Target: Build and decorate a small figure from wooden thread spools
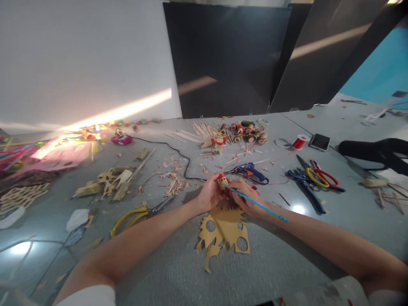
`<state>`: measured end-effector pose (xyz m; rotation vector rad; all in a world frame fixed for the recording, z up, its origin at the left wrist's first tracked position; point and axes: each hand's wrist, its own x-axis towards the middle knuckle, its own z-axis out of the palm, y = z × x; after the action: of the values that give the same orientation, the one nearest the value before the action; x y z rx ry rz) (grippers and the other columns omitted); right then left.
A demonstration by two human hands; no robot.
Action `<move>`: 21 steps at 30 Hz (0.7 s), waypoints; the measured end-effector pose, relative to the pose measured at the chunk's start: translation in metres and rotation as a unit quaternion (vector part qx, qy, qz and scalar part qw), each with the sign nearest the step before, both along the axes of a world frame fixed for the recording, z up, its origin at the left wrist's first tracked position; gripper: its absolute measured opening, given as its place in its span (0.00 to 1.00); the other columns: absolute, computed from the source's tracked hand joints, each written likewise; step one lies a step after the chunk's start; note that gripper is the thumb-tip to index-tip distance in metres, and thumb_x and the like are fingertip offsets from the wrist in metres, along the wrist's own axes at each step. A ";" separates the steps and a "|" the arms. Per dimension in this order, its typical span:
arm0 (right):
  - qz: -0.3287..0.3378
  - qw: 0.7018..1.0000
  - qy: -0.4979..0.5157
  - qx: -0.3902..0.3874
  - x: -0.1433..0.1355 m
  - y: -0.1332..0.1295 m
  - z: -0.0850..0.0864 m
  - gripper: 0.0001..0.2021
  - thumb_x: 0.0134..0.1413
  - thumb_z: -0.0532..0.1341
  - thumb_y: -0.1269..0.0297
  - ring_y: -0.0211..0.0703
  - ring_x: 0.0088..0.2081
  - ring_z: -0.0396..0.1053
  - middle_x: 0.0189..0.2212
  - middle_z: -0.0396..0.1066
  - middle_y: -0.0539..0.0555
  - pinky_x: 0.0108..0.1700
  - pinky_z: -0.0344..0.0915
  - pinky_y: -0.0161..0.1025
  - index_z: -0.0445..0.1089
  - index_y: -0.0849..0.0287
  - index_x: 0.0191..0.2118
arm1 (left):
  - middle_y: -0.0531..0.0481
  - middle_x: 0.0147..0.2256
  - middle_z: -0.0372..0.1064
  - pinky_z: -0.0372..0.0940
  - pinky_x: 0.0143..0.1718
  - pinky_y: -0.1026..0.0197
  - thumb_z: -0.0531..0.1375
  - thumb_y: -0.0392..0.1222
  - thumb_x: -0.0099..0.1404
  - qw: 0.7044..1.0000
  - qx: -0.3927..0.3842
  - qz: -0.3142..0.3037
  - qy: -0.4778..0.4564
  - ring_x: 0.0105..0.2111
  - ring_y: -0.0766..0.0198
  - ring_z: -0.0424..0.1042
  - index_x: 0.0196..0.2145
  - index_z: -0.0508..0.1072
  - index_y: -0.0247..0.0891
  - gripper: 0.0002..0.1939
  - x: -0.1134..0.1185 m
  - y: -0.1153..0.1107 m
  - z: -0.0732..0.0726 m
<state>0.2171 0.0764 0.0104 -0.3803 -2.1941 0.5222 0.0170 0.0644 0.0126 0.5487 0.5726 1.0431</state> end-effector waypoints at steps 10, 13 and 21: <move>-0.009 1.000 0.001 -0.018 0.001 0.000 -0.003 0.16 0.78 0.54 0.65 0.50 0.53 0.75 0.52 0.73 0.60 0.54 0.76 0.49 0.65 0.48 0.65 | 0.47 0.29 0.72 0.69 0.28 0.59 0.55 0.53 0.74 1.000 0.001 -0.001 0.000 0.26 0.60 0.72 0.40 0.77 0.34 0.19 0.000 -0.001 0.002; -0.008 1.000 0.000 -0.021 0.000 -0.001 -0.002 0.16 0.78 0.54 0.66 0.50 0.52 0.74 0.51 0.73 0.59 0.54 0.76 0.48 0.65 0.48 0.65 | 0.47 0.29 0.72 0.69 0.28 0.59 0.55 0.53 0.74 1.000 -0.001 0.000 0.002 0.26 0.60 0.72 0.40 0.77 0.34 0.19 0.000 -0.001 0.002; -0.006 1.000 -0.011 -0.014 0.001 0.000 -0.003 0.17 0.78 0.53 0.66 0.49 0.54 0.74 0.53 0.72 0.60 0.55 0.77 0.49 0.65 0.48 0.65 | 0.47 0.30 0.72 0.69 0.28 0.59 0.55 0.53 0.74 1.000 -0.004 0.003 0.004 0.26 0.61 0.72 0.38 0.77 0.34 0.20 0.000 -0.002 0.004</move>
<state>0.2180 0.0765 0.0076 -0.4154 -2.2059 0.5459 0.0172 0.0621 0.0167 0.5447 0.5860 1.0433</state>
